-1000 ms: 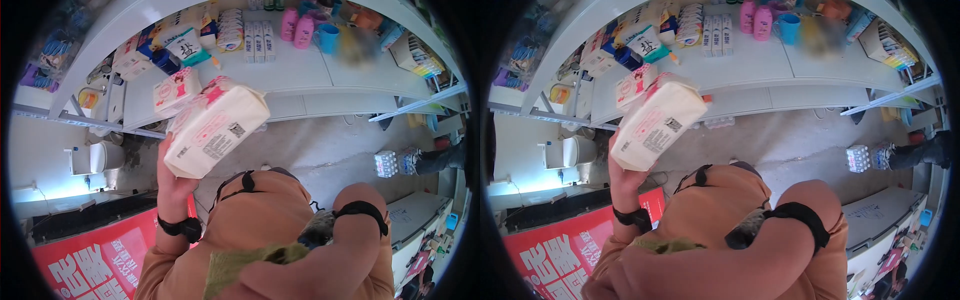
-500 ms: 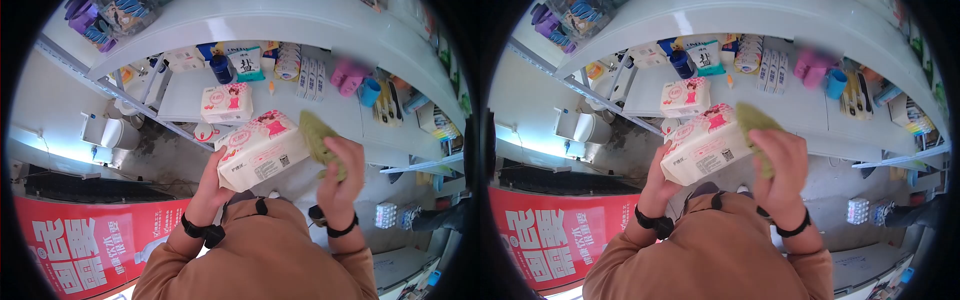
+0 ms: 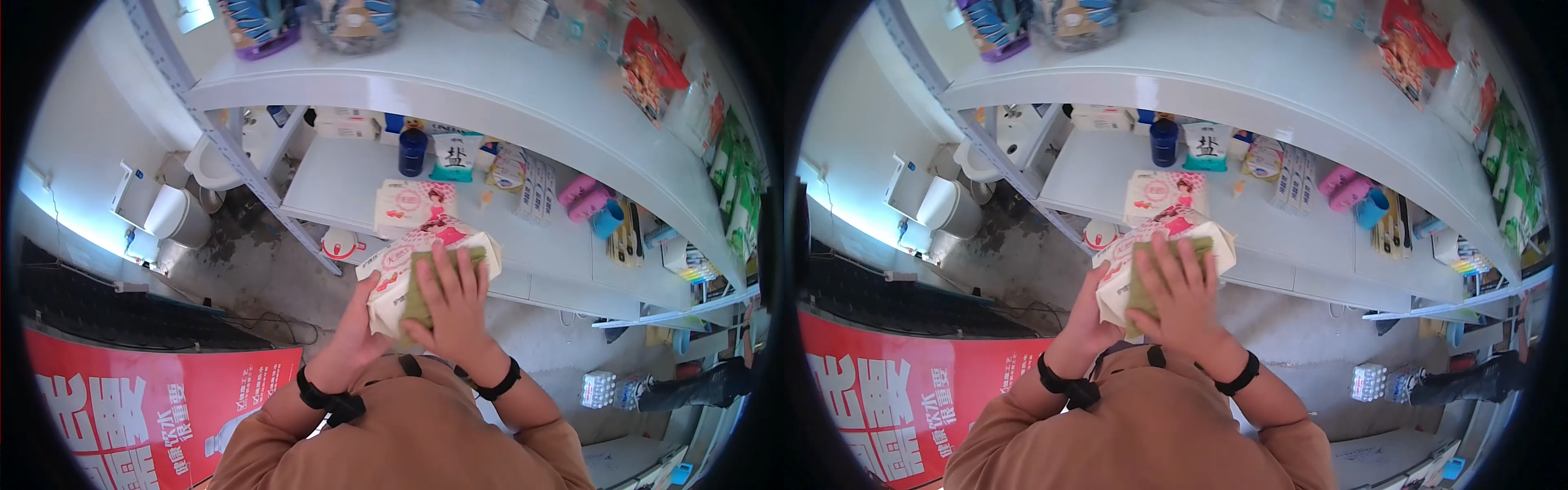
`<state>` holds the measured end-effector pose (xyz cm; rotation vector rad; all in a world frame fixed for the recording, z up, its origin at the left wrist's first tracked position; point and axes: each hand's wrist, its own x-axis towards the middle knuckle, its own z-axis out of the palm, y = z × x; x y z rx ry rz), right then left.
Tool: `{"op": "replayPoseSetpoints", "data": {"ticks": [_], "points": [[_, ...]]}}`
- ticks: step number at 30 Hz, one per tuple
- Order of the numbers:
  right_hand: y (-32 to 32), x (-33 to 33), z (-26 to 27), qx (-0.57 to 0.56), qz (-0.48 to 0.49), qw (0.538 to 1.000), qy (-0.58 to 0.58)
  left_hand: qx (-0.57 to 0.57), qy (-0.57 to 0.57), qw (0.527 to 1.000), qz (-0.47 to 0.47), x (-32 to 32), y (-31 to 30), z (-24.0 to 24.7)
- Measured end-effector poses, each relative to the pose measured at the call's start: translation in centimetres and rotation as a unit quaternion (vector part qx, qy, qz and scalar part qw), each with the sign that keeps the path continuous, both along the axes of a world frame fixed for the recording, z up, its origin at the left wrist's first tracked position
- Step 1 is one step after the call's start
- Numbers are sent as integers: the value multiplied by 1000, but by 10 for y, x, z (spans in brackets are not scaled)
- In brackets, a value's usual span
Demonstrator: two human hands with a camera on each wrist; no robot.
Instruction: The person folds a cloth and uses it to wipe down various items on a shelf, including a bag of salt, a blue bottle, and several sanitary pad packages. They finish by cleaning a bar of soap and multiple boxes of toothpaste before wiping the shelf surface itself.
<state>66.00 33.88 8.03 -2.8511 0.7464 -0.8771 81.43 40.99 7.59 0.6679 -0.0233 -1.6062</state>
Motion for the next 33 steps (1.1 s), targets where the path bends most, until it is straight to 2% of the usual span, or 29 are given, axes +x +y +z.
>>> {"op": "replayPoseSetpoints", "data": {"ticks": [2, 4, 5, 7, 8, 9, 10, 11, 12, 14, 16, 18, 19, 21, 22, 23, 24, 25, 26, 27, 28, 29, 32, 33], "points": [[-13, 14, -1, -10, -22, 1000, 2, 15, 9, 1000, 4, 23, 3, 0], [-22, 25, -6, 41, -88, 988, -122, -17, 24, 999, -24, 42, 9, -1], [-21, 34, -9, 42, -92, 988, -112, -14, 34, 999, -27, 45, 11, -8], [-16, 53, -12, 170, -126, 935, -283, -59, -21, 997, 37, 41, 9, -24], [-12, 62, -11, 165, -133, 938, -274, -61, -9, 998, 31, 39, 10, -28], [-8, 72, -10, 324, -101, 841, -422, -88, -92, 990, 53, 38, 11, -31], [-5, 79, -9, 463, -62, 694, -548, -114, -175, 975, 76, 40, 11, -35], [-4, 84, -7, 496, -55, 631, -594, -157, -236, 956, 74, 45, 11, -44], [-3, 86, -6, 493, -63, 636, -591, -157, -228, 958, 71, 48, 12, -46], [2, 88, -6, 587, -18, 500, -637, -247, -351, 902, 50, 55, 13, -51], [13, 98, -5, 584, -54, 498, -639, -275, -361, 890, 53, 63, 7, -65], [26, 104, -11, 596, -16, 475, -647, -306, -373, 874, 55, 72, -1, -65], [33, 106, -20, 593, -20, 475, -650, -284, -364, 887, 21, 78, -4, -58], [42, 106, -45, 605, -86, 558, -561, -265, -353, 897, -17, 93, -12, -56], [44, 103, -49, 601, -89, 558, -565, -271, -506, 818, -39, 107, -15, -61], [44, 100, -52, 559, -127, 636, -516, -270, -644, 713, -56, 118, -18, -64], [42, 98, -50, 512, -163, 706, -462, -272, -646, 711, -57, 123, -16, -65], [39, 95, -45, 474, -141, 737, -461, -249, -670, 696, -76, 127, -12, -65], [35, 92, -42, 475, -139, 733, -466, -224, -694, 678, -94, 130, -10, -64], [32, 88, -39, 365, -117, 847, -368, -223, -698, 673, -99, 126, -10, -54], [32, 84, -37, 243, -94, 930, -258, -203, -481, 844, -126, 116, -11, -36], [38, 80, -32, 206, -59, 955, -203, -163, -228, 949, -141, 110, -11, -26], [40, 70, -27, 220, -27, 957, -188, -171, -223, 948, -151, 113, -27, -53], [38, 64, -26, 290, 0, 933, -212, -171, -230, 945, -154, 114, -31, -62]]}}
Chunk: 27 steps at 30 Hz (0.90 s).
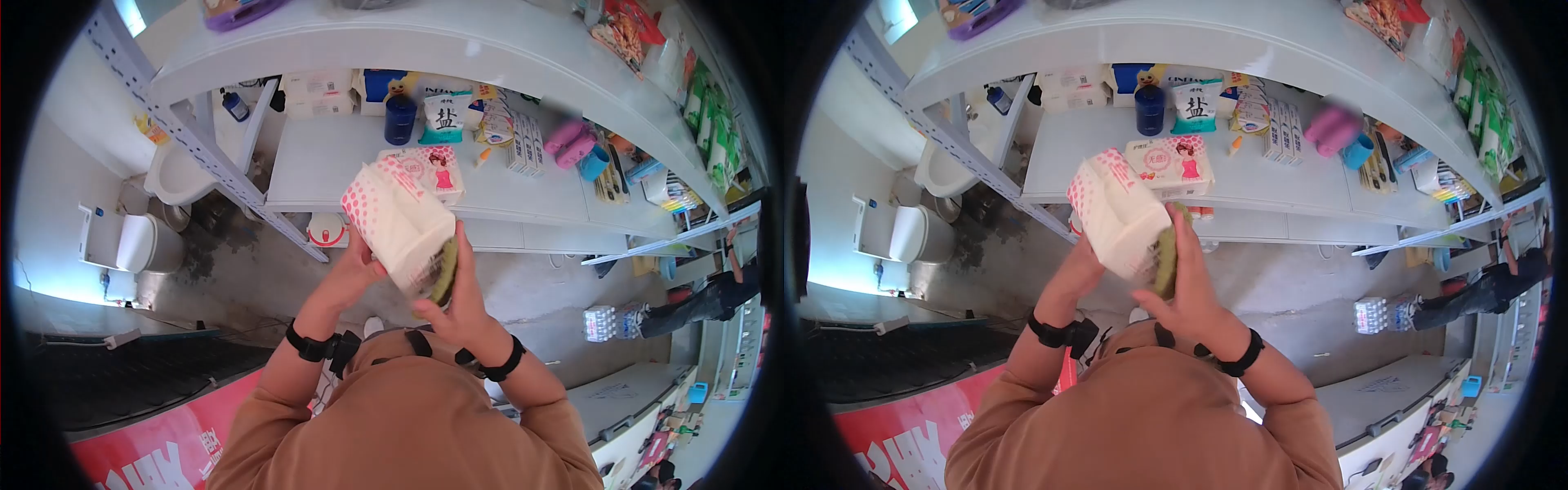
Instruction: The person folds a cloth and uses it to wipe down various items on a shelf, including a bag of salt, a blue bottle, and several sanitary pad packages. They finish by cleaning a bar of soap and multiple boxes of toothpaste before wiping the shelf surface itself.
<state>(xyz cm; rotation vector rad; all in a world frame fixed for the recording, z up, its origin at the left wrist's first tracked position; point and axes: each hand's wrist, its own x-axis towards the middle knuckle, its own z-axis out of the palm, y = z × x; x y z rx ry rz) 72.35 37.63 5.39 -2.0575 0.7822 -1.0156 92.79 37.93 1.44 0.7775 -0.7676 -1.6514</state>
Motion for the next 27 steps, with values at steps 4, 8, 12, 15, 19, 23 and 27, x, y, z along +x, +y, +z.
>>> {"op": "replayPoseSetpoints", "data": {"ticks": [4, 8, 12, 15, 19, 23, 27], "points": [[-13, -15, 17, 63, 80, 981, -167, -117, -203, 962, -139, -5, -7, -22], [-26, -40, 27, 111, 88, 973, -184, -161, -92, 982, 35, -51, -5, -9], [-17, -53, 19, 286, 50, 932, -217, -290, -144, 927, 190, -97, -17, 50], [-19, -70, 29, 81, 15, 982, -167, -170, -200, 963, 54, -103, -2, 57], [-56, -110, 45, -155, -4, 988, 2, 25, 35, 995, -90, -106, 2, 27], [-72, -129, 14, -19, 18, 993, -117, -2, 190, 982, -13, -146, 0, 44], [-52, -140, 7, 2, 71, 993, -94, 7, 176, 977, 118, -164, -18, 58]]}}
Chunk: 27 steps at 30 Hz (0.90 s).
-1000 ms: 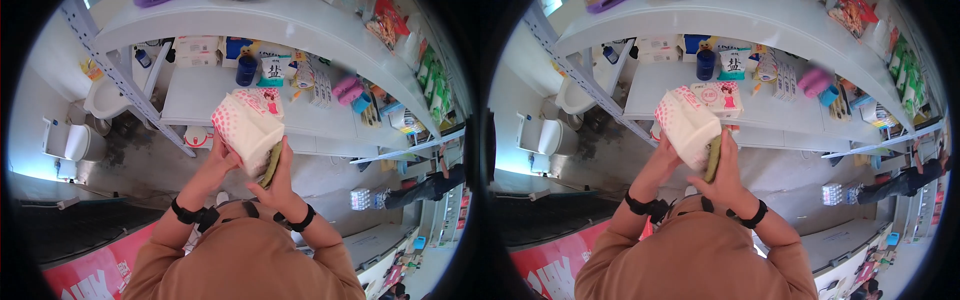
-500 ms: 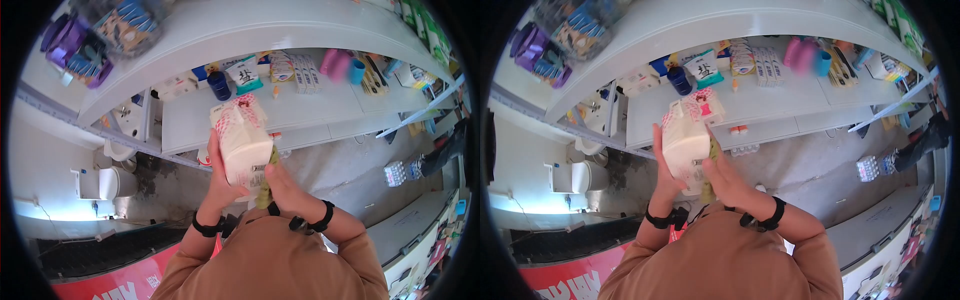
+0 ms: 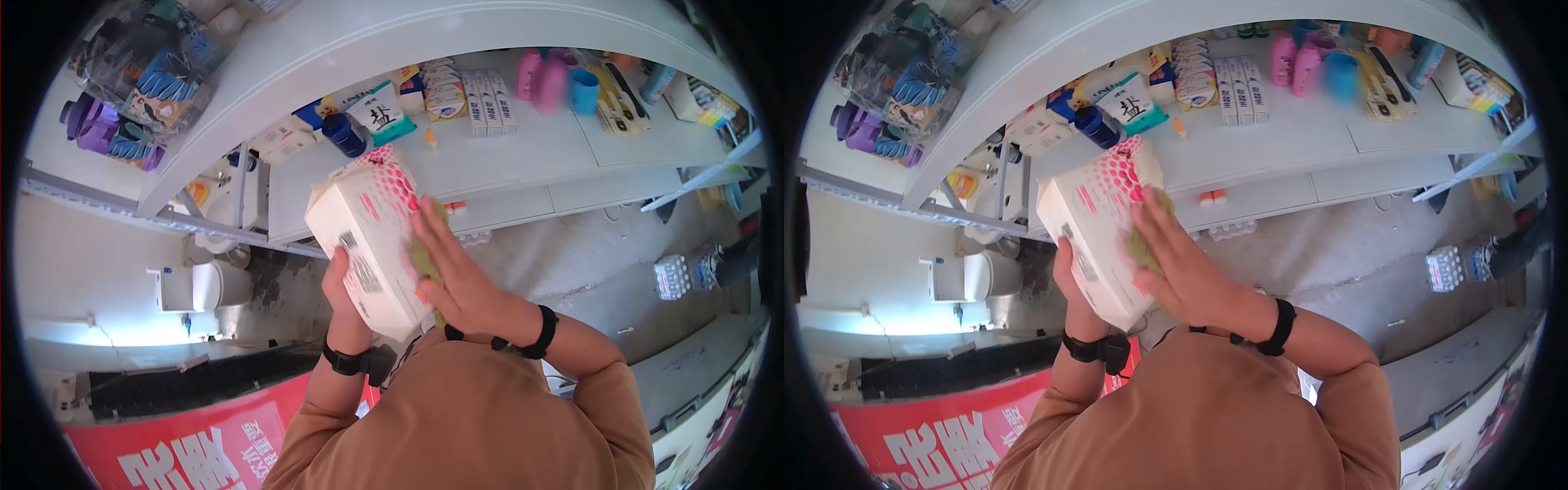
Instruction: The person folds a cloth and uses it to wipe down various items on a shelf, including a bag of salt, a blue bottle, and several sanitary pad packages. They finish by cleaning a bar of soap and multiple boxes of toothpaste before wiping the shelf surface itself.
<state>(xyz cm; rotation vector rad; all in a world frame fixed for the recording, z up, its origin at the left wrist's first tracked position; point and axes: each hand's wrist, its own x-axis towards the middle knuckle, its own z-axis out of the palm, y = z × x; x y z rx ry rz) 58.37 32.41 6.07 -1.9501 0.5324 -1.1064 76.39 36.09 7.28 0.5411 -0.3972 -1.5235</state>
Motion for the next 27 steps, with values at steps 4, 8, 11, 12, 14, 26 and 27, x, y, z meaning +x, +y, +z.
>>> {"op": "replayPoseSetpoints", "data": {"ticks": [4, 8, 11, 12, 14, 26, 27], "points": [[-17, -12, 13, -176, 49, 977, 107, 39, -22, 996, 77, -15, 4, -2], [-48, -10, 6, -94, 10, 994, -55, 9, -281, 959, -20, -30, 32, -17], [-69, -26, 9, 460, 231, 826, -231, -210, -704, 679, 1, -36, 31, 0], [-73, -30, 5, 283, 272, 916, -81, -197, -708, 678, 7, -35, 35, 6], [-64, -26, 0, 90, 311, 944, 68, -141, -809, 570, -20, -34, 44, 12], [-36, -3, -8, -19, 55, 998, -33, 59, -324, 923, 199, -7, 33, -8], [-38, -2, -4, 142, -13, 986, -92, 76, -180, 965, 177, 5, 27, -18]]}}
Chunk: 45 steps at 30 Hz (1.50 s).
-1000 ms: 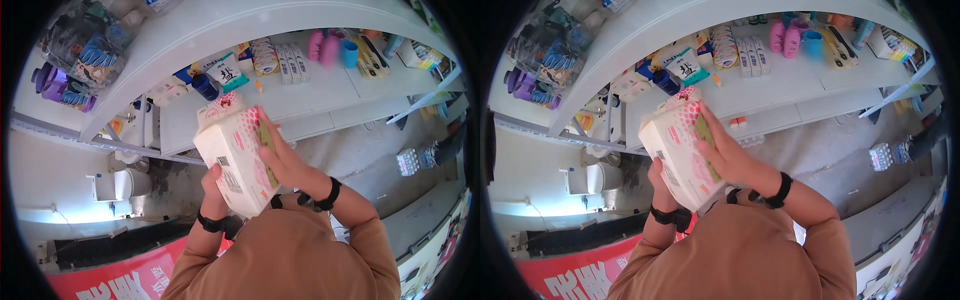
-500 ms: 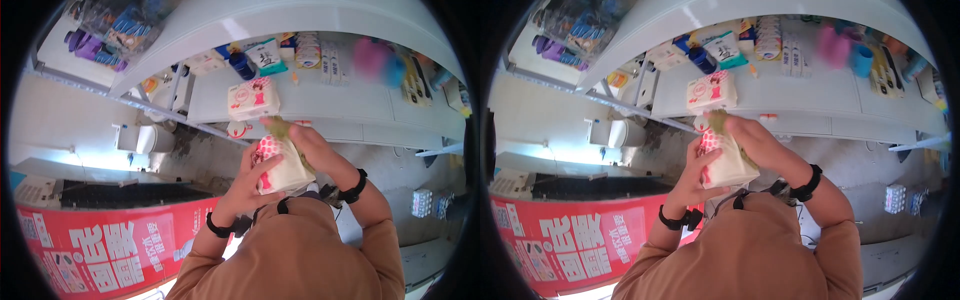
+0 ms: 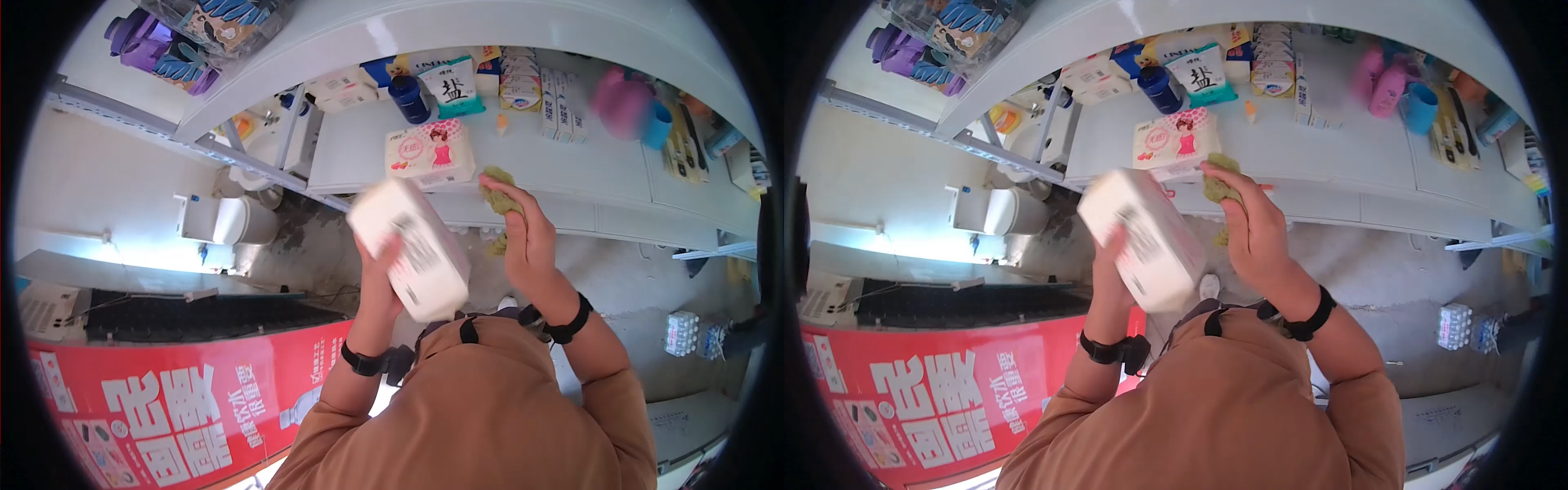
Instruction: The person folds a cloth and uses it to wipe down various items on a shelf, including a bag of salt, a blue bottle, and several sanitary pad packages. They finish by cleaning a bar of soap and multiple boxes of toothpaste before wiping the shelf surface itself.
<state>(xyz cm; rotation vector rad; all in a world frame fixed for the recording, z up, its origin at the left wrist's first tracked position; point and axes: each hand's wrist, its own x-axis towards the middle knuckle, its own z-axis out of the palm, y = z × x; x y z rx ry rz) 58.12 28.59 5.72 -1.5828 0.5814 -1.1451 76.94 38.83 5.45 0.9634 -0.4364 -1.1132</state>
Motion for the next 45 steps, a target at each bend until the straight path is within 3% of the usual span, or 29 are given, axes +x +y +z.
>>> {"op": "replayPoseSetpoints", "data": {"ticks": [1, 3, 4, 5, 6, 9, 10, 14, 15, 16, 17, 18, 19, 20, 21, 23, 25, 27, 29, 33, 35, 36, 38, 40, 41, 43, 45], "points": [[5, 7, 1, -8, -6, 1000, 10, -9, 154, 988, -13, 7, -9, 1], [31, 32, -3, -179, 20, 979, 94, 15, 167, 986, -5, 15, -19, -3], [43, 44, -3, -185, 19, 977, 106, -16, 246, 966, -78, 26, -24, -12], [53, 57, -3, -368, -22, 913, 175, -49, 320, 934, -153, 34, -28, -19], [54, 65, -3, -537, -59, 808, 235, -16, 319, 938, -137, 29, -30, -6], [30, 80, 0, -601, -142, 752, 230, -4, 388, 913, -123, 44, -33, -6], [25, 79, 9, -538, -122, 794, 256, 13, 347, 932, -99, 50, -34, -3], [18, 73, -6, -448, -103, 828, 321, -50, 310, 940, -136, 107, -41, 20], [24, 70, -8, -241, -140, 926, 255, -54, 311, 938, -141, 114, -48, 24], [25, 76, -10, -22, -174, 969, 172, -54, 6, 993, -107, 127, -58, 28], [27, 79, -13, -22, -182, 968, 172, -47, -298, 952, -58, 132, -64, 30], [30, 81, -13, 64, -176, 972, 141, -102, -462, 880, -34, 136, -73, 30], [33, 83, -13, 147, -172, 968, 108, -110, -460, 880, -44, 136, -81, 32], [37, 82, -15, 144, -184, 966, 109, -86, -630, 769, -68, 132, -88, 36], [35, 83, -20, 156, -195, 962, 112, -66, -775, 624, -78, 128, -102, 42], [44, 81, -25, 168, -211, 955, 122, -96, -783, 610, -81, 124, -130, 25], [52, 79, -26, 128, -270, 945, 130, -127, -813, 549, -147, 117, -154, 16], [59, 74, -25, 128, -292, 938, 136, -93, -802, 553, -207, 109, -169, -1], [70, 65, -26, 133, -308, 932, 138, -55, -838, 488, -237, 102, -174, -13], [84, 52, -31, 132, -339, 914, 177, -16, -836, 478, -268, 124, -161, 12], [89, 46, -30, 133, -338, 916, 171, 9, -721, 649, -244, 155, -172, 23], [92, 41, -33, 154, -343, 912, 161, -95, -702, 691, -144, 189, -201, -9], [97, 38, -40, 180, -346, 909, 147, 8, -717, 694, -64, 246, -232, -12], [101, 37, -47, 144, -362, 905, 171, 92, -802, 590, 21, 295, -261, -32], [104, 37, -49, 147, -362, 905, 167, 92, -805, 586, 20, 306, -262, -29], [110, 36, -50, 171, -345, 895, 226, 81, -865, 481, 116, 320, -271, -24], [118, 34, -55, 165, -352, 890, 237, 62, -866, 481, 121, 328, -273, -25]]}}
